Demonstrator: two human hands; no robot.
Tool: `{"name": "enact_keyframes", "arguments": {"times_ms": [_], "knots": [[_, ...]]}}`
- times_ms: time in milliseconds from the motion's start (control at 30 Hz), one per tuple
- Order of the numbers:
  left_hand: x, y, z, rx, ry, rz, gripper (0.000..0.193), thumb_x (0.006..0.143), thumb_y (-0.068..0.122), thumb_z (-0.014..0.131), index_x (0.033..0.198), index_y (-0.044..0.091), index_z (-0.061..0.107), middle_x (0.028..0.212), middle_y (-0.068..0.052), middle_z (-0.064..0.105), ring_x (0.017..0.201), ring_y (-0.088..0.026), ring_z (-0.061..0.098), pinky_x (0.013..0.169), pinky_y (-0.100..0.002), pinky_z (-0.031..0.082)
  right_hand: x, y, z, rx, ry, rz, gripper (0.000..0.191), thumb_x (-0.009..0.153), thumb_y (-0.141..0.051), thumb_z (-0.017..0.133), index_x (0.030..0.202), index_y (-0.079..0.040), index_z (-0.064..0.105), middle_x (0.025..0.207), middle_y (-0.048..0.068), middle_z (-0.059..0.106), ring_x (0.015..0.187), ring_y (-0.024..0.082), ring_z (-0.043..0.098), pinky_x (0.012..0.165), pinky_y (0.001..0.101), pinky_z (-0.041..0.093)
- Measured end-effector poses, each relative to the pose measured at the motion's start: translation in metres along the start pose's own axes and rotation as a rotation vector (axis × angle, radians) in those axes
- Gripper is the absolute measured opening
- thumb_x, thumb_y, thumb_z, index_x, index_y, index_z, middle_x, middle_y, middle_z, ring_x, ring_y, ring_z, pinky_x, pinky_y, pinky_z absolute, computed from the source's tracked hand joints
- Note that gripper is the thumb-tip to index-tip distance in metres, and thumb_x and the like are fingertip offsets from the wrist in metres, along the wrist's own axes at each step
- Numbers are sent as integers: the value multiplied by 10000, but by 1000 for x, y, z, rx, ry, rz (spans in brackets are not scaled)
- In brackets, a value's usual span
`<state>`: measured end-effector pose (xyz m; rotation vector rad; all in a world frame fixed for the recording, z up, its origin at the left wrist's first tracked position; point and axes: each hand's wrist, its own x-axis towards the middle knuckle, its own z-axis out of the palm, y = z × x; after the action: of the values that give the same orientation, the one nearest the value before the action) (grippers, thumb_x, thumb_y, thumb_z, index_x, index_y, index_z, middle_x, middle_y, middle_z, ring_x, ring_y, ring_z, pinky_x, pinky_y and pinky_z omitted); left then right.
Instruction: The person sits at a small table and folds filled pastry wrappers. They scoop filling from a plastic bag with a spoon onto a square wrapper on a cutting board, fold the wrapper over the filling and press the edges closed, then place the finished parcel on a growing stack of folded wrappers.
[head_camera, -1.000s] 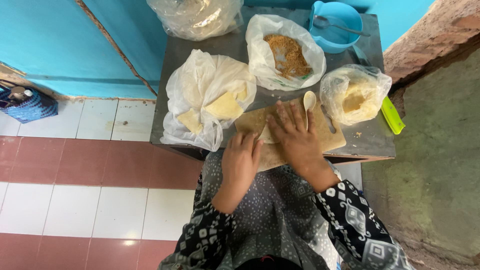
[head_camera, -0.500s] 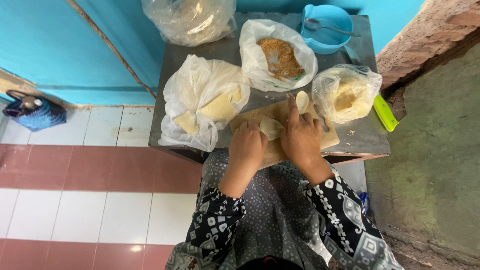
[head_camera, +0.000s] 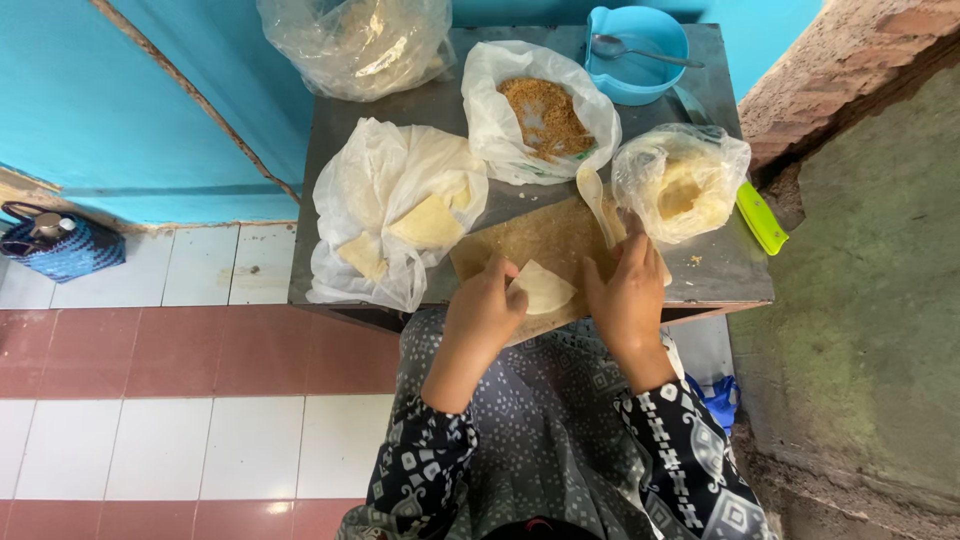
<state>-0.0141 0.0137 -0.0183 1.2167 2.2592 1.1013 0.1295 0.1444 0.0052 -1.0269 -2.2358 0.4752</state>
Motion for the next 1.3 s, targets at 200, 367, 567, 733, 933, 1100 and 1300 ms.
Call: {"name": "enact_keyframes", "arguments": {"times_ms": [200, 367, 567, 733, 933, 1100, 1300], "knots": [[-12, 11, 1, 99, 130, 27, 299, 894, 97, 642, 1163, 14, 543, 1088, -235, 670, 872, -422, 684, 704, -487, 553, 10, 14, 21, -200, 181, -124, 632, 867, -78, 744, 1433, 16, 480, 1136, 205, 626, 1050, 410, 593, 925, 494, 481], [-15, 12, -1, 13, 178, 71, 273, 903, 61, 635, 1160, 16, 556, 1028, -228, 660, 882, -425, 672, 719, -485, 542, 24, 23, 26, -84, 137, -32, 535, 947, -36, 716, 1429, 16, 492, 1064, 184, 684, 982, 391, 650, 847, 493, 519], [-15, 8, -6, -162, 156, -2, 310, 890, 47, 664, 1187, 22, 580, 972, -173, 683, 817, -334, 710, 700, -423, 566, 33, 13, 18, 121, 190, 9, 557, 928, 26, 709, 1436, -8, 485, 962, 125, 727, 844, 262, 730, 770, 393, 585], [-20, 8, -5, -238, 148, -30, 315, 901, 51, 679, 1204, 25, 597, 942, -148, 689, 776, -306, 708, 683, -398, 572, 80, 8, 36, 60, 189, -112, 550, 942, 58, 701, 1445, 0, 485, 955, 149, 707, 839, 287, 718, 741, 401, 580], [-23, 7, -9, -265, 156, 2, 307, 912, 38, 688, 1208, 15, 613, 960, -136, 700, 806, -298, 715, 676, -374, 578, 124, 9, 63, -251, 183, -350, 594, 942, 132, 630, 1493, -16, 464, 1027, 194, 693, 917, 385, 685, 782, 460, 553], [-23, 6, -12, -310, 122, -12, 318, 911, 37, 694, 1218, 9, 617, 960, -134, 699, 800, -286, 721, 679, -364, 582, 134, 9, 81, -87, 122, -251, 603, 920, 102, 664, 1472, -10, 449, 954, 174, 708, 866, 376, 694, 758, 456, 552], [-23, 5, -11, -328, 128, -37, 330, 907, 46, 702, 1225, 14, 617, 945, -125, 706, 784, -268, 724, 680, -356, 584, 128, 8, 78, 155, 130, -77, 551, 955, 58, 723, 1425, -42, 452, 985, 126, 760, 865, 257, 767, 777, 347, 596]]}}
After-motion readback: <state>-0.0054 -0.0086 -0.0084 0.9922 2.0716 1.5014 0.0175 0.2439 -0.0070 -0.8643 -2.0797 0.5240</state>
